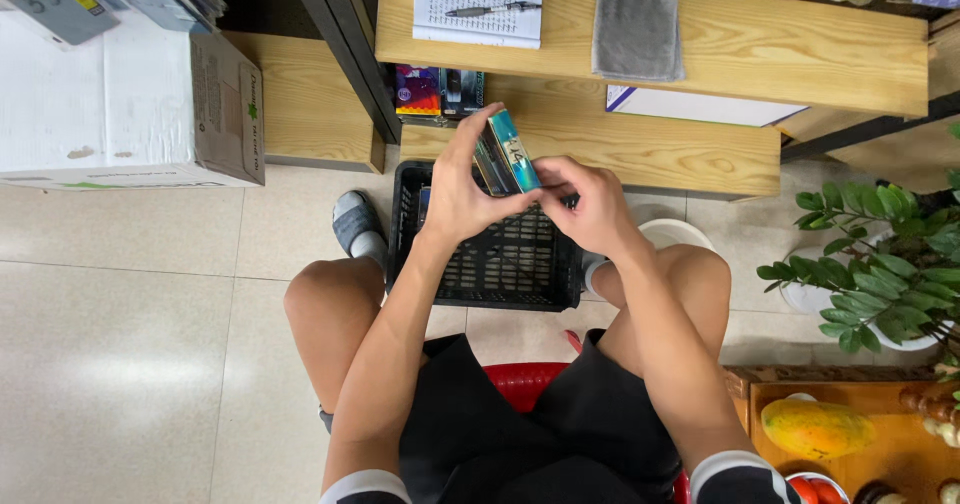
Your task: The person wipes a small package with a cloth, removes screen protectors from a stack, and places them into a package.
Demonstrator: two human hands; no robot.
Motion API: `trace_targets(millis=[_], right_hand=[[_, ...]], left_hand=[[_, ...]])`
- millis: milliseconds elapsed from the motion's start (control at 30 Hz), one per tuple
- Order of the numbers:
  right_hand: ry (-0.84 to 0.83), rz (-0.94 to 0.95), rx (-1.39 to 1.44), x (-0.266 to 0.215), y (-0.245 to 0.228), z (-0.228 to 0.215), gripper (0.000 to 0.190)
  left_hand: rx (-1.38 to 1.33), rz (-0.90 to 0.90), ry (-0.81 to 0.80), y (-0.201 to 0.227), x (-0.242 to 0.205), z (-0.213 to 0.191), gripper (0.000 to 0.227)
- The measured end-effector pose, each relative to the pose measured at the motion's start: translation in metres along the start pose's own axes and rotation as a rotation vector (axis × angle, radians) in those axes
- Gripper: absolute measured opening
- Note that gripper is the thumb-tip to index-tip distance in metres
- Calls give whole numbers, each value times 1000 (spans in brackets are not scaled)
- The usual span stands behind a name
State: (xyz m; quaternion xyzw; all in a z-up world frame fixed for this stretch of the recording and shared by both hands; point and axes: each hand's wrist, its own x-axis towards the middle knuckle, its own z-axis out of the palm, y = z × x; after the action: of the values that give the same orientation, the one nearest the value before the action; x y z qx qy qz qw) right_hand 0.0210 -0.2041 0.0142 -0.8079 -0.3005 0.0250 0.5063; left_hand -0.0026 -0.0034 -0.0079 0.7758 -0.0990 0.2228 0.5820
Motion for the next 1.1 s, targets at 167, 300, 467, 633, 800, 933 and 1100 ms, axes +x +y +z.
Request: trace_targets(millis=[167, 300, 467, 633, 800, 933, 1100], right_hand=[[73, 95, 187, 3, 24, -2, 28], [97, 66, 211, 1, 32, 10, 40], [163, -34, 25, -1, 14, 10, 49], [228, -101, -336, -7, 15, 18, 42], [264, -146, -394, -5, 22, 11, 21], [225, -250, -441, 5, -6, -1, 30], [318, -291, -383, 9, 8, -10, 23]], left_hand=[[231, 88, -31, -3, -5, 5, 97], [404, 200, -23, -12, -12, 13, 93], [529, 277, 16, -9, -10, 17, 84], [600, 300, -18, -15, -12, 22, 84], [519, 254, -38, -19, -16, 21, 101], [407, 255, -1, -21, -15, 19, 96], [406, 309, 58, -14, -11, 17, 57]])
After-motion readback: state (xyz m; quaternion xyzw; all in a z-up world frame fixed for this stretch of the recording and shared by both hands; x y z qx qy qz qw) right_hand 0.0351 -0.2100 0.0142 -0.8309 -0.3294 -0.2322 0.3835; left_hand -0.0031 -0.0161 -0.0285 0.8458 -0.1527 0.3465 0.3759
